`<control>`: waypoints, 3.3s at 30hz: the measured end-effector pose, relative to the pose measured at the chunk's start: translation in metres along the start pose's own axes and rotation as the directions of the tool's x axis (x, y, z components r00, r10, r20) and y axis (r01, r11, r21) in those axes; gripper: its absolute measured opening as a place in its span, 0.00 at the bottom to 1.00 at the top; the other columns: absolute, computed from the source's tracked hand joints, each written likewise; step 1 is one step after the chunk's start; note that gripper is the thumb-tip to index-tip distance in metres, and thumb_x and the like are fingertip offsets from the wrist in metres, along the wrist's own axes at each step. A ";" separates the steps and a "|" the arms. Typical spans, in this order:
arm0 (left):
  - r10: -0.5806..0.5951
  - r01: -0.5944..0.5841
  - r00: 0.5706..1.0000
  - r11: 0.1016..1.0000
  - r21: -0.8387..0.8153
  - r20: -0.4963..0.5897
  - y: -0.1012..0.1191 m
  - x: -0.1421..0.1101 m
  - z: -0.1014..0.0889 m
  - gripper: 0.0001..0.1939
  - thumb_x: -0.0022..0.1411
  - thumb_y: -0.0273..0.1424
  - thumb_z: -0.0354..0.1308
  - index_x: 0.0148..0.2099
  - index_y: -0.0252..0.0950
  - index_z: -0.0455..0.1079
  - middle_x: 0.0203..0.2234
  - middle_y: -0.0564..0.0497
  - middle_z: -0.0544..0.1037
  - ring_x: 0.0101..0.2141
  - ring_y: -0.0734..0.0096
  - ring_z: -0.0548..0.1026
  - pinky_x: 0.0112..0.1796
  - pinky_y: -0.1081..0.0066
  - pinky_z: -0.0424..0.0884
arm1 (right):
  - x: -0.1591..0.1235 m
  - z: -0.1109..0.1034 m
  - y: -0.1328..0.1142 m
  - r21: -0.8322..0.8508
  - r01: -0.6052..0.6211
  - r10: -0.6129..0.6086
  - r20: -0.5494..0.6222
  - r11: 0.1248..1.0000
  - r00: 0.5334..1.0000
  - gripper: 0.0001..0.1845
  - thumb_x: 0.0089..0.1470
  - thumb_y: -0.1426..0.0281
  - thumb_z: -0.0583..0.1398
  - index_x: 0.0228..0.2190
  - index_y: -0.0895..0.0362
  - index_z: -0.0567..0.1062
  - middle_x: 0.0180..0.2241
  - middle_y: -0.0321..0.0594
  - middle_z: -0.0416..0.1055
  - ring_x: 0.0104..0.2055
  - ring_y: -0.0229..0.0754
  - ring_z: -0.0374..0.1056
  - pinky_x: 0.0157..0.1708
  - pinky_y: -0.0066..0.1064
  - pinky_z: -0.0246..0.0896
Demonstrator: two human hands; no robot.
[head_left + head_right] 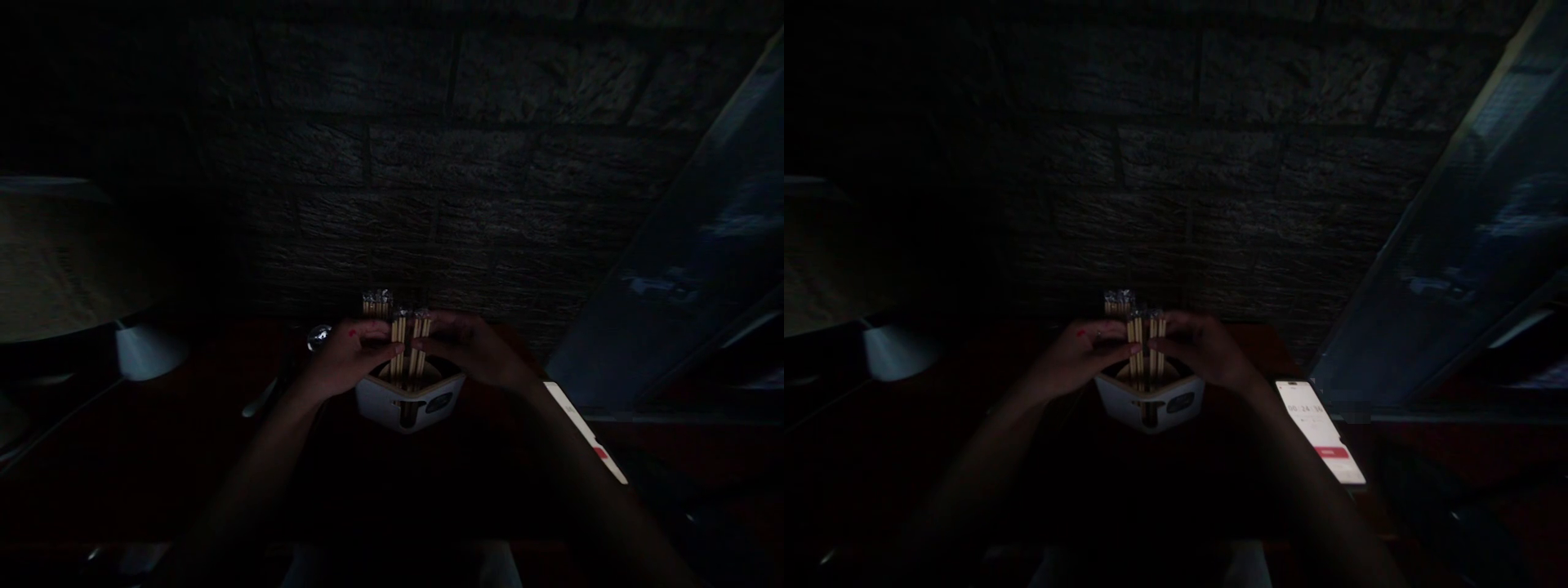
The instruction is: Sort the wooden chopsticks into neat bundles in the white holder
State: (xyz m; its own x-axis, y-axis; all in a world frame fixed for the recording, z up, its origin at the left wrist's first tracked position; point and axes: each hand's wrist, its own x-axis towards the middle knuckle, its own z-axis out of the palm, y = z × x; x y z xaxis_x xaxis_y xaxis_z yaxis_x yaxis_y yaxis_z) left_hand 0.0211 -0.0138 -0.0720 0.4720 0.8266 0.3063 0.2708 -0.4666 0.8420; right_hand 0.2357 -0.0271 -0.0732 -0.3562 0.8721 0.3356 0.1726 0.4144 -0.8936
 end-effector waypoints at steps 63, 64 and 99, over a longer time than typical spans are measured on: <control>-0.115 0.117 0.984 0.993 0.003 -0.139 -0.001 -0.026 0.007 0.15 0.60 0.36 0.62 0.48 0.35 0.74 0.46 0.45 0.81 0.48 0.61 0.78 0.51 0.60 0.72 | -0.019 0.018 -0.011 -0.203 -0.076 0.051 -0.128 0.976 0.991 0.10 0.53 0.64 0.64 0.38 0.54 0.79 0.41 0.39 0.80 0.43 0.44 0.75 0.44 0.35 0.68; -0.108 0.113 0.982 0.993 0.021 -0.152 -0.001 -0.026 0.008 0.15 0.61 0.36 0.61 0.48 0.35 0.75 0.46 0.45 0.81 0.47 0.61 0.78 0.51 0.61 0.72 | -0.019 0.018 -0.011 -0.215 -0.072 0.045 -0.127 0.974 0.991 0.10 0.53 0.64 0.64 0.38 0.54 0.79 0.41 0.39 0.80 0.43 0.44 0.75 0.44 0.35 0.67; -0.065 0.062 0.995 0.997 -0.046 -0.074 -0.008 -0.001 0.010 0.12 0.60 0.29 0.60 0.46 0.34 0.74 0.44 0.46 0.81 0.42 0.67 0.79 0.42 0.68 0.77 | -0.016 0.008 -0.021 -0.368 -0.174 0.112 -0.184 0.913 0.977 0.14 0.55 0.67 0.62 0.43 0.59 0.78 0.38 0.41 0.80 0.35 0.42 0.75 0.33 0.29 0.67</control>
State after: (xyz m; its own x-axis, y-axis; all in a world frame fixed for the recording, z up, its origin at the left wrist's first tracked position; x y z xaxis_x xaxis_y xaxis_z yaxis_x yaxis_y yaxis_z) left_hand 0.0269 -0.0140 -0.0832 0.3897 0.8764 0.2830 0.2604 -0.3996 0.8789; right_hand 0.2306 -0.0521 -0.0625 -0.1596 0.9459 0.2824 0.5577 0.3224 -0.7648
